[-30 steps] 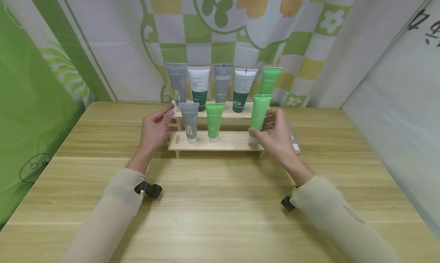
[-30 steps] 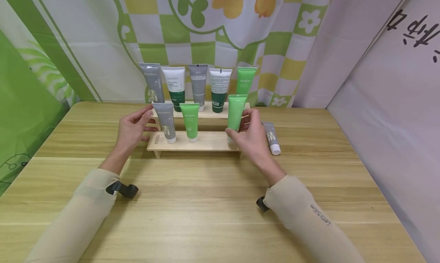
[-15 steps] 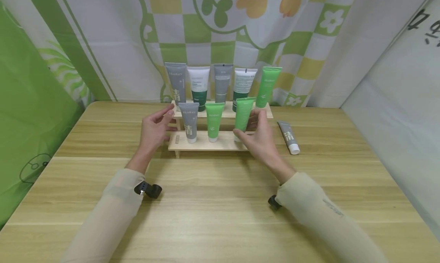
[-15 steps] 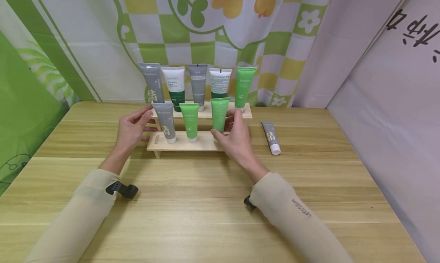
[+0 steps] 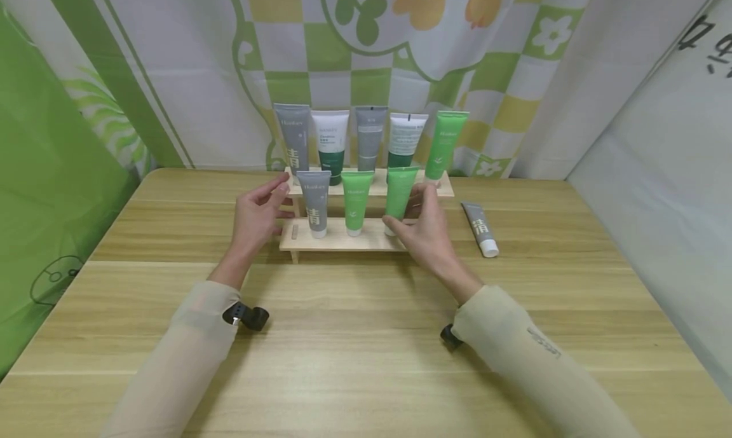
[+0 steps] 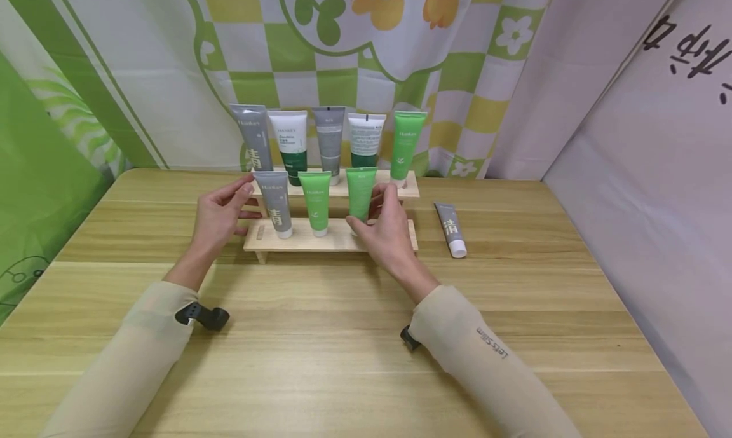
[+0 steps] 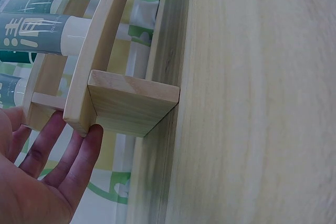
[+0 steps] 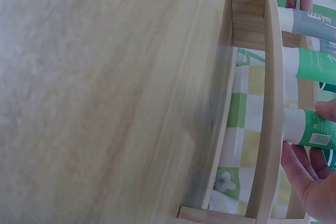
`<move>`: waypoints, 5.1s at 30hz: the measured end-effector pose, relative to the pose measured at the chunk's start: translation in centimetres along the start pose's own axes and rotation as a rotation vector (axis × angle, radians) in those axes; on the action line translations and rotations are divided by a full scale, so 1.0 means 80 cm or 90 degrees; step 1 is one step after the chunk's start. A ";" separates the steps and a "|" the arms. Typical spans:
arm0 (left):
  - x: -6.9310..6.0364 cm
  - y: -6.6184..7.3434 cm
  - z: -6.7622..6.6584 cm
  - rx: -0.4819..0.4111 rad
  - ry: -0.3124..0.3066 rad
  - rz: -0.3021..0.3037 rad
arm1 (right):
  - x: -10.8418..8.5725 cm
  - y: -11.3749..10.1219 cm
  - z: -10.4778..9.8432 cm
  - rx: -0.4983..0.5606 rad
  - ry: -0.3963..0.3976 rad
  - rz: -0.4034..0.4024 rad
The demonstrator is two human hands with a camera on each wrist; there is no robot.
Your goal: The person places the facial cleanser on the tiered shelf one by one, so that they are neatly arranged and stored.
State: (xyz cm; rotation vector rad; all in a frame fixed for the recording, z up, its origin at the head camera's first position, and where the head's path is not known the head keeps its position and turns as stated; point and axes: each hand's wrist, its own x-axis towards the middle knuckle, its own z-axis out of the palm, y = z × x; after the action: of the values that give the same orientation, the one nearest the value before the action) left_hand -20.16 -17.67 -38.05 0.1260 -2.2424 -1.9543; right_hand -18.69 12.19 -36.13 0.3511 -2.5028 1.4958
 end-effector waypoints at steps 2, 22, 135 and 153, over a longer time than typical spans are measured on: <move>0.000 0.000 0.000 -0.001 0.002 0.000 | 0.000 0.001 0.001 -0.001 0.001 -0.002; 0.001 -0.001 0.000 -0.009 0.001 0.005 | -0.003 0.004 0.003 -0.043 -0.004 -0.015; -0.001 -0.002 0.001 -0.008 -0.002 0.007 | -0.001 0.100 -0.177 0.161 -0.120 0.339; -0.002 0.004 -0.006 -0.046 0.004 0.012 | -0.017 0.024 -0.103 0.088 0.087 0.106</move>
State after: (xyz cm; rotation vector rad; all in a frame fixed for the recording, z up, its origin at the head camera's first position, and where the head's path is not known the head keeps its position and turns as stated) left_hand -19.94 -18.07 -37.71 0.1023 -2.1574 -2.0203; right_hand -17.56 20.48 -34.26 0.0581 -2.3782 1.6991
